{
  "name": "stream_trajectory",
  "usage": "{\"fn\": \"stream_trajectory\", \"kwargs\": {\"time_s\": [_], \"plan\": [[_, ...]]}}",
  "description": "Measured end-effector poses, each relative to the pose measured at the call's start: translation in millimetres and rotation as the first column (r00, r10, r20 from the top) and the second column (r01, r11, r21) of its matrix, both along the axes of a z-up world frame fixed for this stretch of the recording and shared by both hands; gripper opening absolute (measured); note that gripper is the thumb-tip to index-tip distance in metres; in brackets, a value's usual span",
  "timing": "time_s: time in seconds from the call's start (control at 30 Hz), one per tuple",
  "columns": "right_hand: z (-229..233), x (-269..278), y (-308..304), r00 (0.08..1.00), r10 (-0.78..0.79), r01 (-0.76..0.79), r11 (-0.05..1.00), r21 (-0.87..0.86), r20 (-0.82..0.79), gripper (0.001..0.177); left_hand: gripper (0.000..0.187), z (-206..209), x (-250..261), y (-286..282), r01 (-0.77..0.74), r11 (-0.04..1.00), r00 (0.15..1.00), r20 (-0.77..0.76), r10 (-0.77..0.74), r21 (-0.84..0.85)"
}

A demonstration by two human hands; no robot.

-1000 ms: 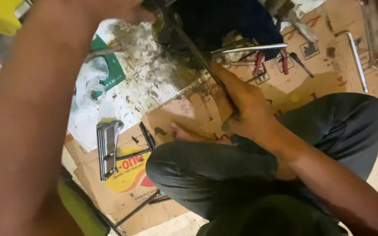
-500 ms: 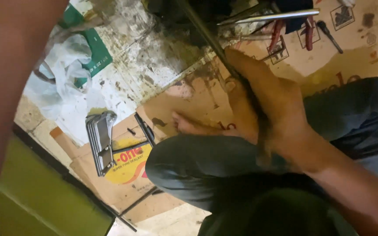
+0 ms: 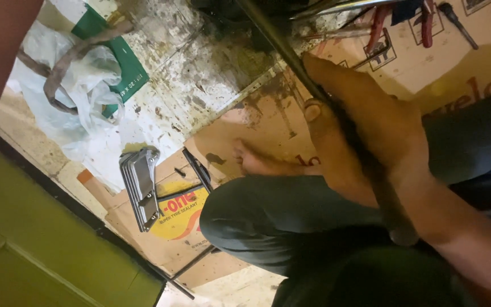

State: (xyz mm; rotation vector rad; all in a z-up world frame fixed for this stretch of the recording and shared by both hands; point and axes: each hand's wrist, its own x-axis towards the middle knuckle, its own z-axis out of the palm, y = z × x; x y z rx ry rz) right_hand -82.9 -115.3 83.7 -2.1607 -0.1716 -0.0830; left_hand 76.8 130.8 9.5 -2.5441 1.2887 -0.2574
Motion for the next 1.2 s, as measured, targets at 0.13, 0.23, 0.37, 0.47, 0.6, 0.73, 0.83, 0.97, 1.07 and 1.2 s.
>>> {"fn": "stream_trajectory", "kwargs": {"time_s": [0.13, 0.23, 0.37, 0.47, 0.6, 0.73, 0.83, 0.97, 1.07, 1.2], "plan": [[2.8, -1.2, -6.8, 1.000, 0.010, -0.010, 0.993, -0.118, -0.005, 0.037, 0.051, 10.9, -14.3, 0.0, -0.004, 1.000, 0.999, -0.041, 0.005, 0.019], [10.6, -0.4, -20.7, 0.988, 0.137, -0.143, 0.986, 0.090, 0.066, 0.043, 0.051, 49.4, -11.3, -28.4, 0.005, 1.000, 1.000, 0.011, -0.004, -0.015], [-0.4, -3.5, -42.2, 0.993, 0.094, -0.103, 0.984, 0.144, 0.068, 0.041, 0.052, 117.8, 5.3, -52.2, -0.008, 0.997, 0.986, 0.163, 0.020, -0.072], [-8.8, -22.5, -74.5, 0.994, 0.072, -0.078, 0.995, 0.069, 0.078, 0.036, 0.054, 154.6, -29.9, -85.0, 0.046, 0.938, 0.998, 0.044, -0.033, -0.343], [-46.5, -35.4, -145.2, 0.967, 0.195, -0.176, 0.977, -0.121, 0.164, 0.039, 0.072, 108.9, -84.3, -74.0, -0.114, 0.666, 0.983, -0.181, -0.032, -0.737], [-157.3, -28.3, -249.8, 0.964, 0.256, -0.220, 0.918, -0.330, 0.067, 0.087, 0.077, 49.1, -137.5, -72.0, -0.265, 0.386, 0.943, -0.321, -0.087, -0.884], [-169.3, 10.5, -279.0, 0.961, 0.235, -0.116, 0.823, -0.556, 0.148, 0.060, 0.080, -10.7, -168.1, -77.7, -0.585, 0.052, 0.803, -0.587, -0.103, -0.809], [-204.5, 73.9, -302.9, 0.988, 0.150, -0.084, 0.680, -0.728, 0.026, 0.078, 0.068, -62.7, -182.1, -84.5, -0.711, -0.299, 0.694, -0.702, -0.160, -0.636], [-184.8, 71.7, -287.4, 0.971, 0.238, -0.149, 0.632, -0.761, 0.007, 0.080, 0.063, -73.6, -191.0, -80.8, -0.744, -0.331, 0.651, -0.741, -0.165, -0.580], [-164.9, 15.0, -246.1, 0.929, 0.364, -0.213, 0.680, -0.701, 0.071, 0.077, 0.063, -33.3, -203.8, -102.2, -0.798, -0.227, 0.594, -0.790, -0.148, -0.558]]}}
